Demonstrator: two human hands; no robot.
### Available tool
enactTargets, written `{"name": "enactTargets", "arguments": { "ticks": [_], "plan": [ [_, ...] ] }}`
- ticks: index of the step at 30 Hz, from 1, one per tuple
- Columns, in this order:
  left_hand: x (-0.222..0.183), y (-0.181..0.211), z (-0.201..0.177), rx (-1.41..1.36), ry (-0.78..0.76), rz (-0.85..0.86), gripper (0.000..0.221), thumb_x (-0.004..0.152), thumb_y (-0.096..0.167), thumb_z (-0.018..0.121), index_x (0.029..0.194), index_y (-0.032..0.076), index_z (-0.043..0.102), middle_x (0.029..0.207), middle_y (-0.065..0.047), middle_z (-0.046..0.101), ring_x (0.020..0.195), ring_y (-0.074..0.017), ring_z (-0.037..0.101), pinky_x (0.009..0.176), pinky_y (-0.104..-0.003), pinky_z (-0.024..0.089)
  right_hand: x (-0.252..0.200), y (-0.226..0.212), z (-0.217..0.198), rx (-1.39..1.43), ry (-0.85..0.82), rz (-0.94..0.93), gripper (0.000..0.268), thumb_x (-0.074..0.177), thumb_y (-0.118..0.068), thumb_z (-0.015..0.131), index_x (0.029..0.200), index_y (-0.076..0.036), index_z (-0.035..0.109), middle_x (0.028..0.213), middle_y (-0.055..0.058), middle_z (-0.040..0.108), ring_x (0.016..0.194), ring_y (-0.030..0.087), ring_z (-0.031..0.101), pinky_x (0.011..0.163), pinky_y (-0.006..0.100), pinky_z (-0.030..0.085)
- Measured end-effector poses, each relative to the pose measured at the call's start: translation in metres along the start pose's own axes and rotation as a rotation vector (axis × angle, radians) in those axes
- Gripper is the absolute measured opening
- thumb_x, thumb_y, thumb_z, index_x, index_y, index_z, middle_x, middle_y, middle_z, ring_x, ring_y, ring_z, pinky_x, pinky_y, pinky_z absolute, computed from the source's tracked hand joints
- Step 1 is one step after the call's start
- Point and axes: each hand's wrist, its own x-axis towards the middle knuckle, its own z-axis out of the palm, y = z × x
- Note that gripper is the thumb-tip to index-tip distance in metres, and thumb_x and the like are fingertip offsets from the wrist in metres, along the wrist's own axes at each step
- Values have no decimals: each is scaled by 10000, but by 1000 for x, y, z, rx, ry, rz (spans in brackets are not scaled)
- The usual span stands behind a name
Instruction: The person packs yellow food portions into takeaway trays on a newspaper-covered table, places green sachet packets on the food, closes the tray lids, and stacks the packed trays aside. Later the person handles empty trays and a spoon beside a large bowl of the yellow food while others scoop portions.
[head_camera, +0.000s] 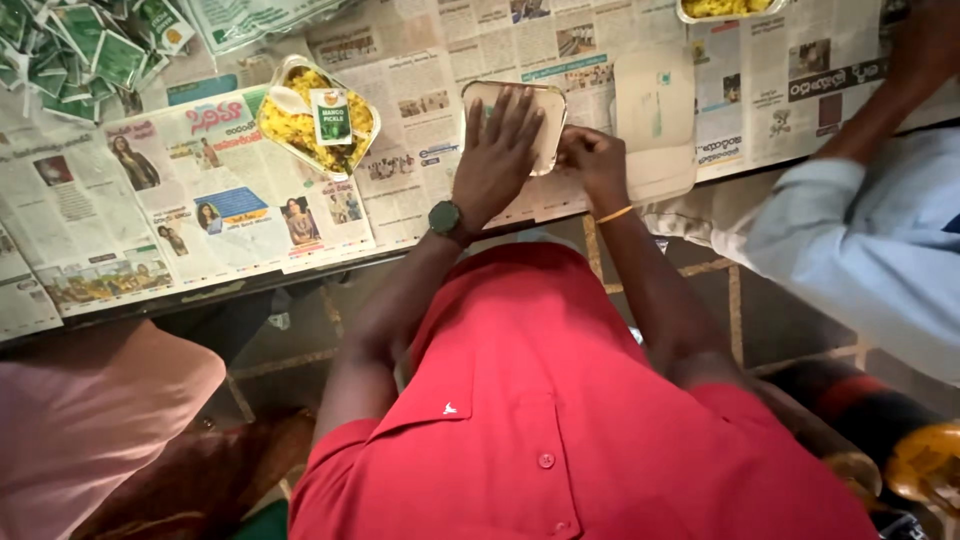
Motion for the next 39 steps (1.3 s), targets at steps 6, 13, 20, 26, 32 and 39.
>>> {"name": "enactTargets", "arguments": {
  "ticks": [6,13,20,26,32,39],
  "plan": [
    [0,0,2,-54,28,-8,558,1102,338,508,1608,120,418,1724,-83,222,1606,-283,95,1294,-575,26,4,-14,13,-250,16,-109,124,947,-41,774,968,70,723,732,70,670,589,111,609,536,248,501],
    [1,0,-3,-50,27,-1,565,1094,350,510,1602,119,420,1722,-88,219,1603,-291,101,1291,-583,37,23,-11,4,93,-44,-89,166,987,-127,742,1012,37,756,804,48,724,661,86,673,616,233,569],
    [0,-1,0,-47,37,4,567,1089,351,515,1599,121,423,1722,-83,221,1604,-295,110,1290,-590,48,30,-19,6,-158,-14,-146,181,956,-114,781,997,54,730,776,52,700,620,104,642,560,258,529],
    [-1,-2,-2,-62,28,0,574,1081,346,517,1597,115,423,1718,-92,221,1599,-310,114,1287,-595,52,41,-17,5,6,-40,-77,180,958,-140,748,996,36,761,776,46,720,618,104,654,573,248,549],
    [2,-10,-5,-74,53,31,572,1066,308,544,1592,121,420,1706,-91,226,1593,-319,120,1278,-608,54,41,-34,12,-210,-62,-158,104,914,-54,776,941,38,737,753,43,704,611,104,645,543,241,515],
    [0,5,-19,345,-100,-80,661,1023,202,549,1647,62,381,1745,-145,200,1609,-355,97,1286,-580,41,1,34,10,-103,109,-239,196,968,-91,767,1020,67,663,820,75,699,681,135,691,590,284,600]
  ]
}}
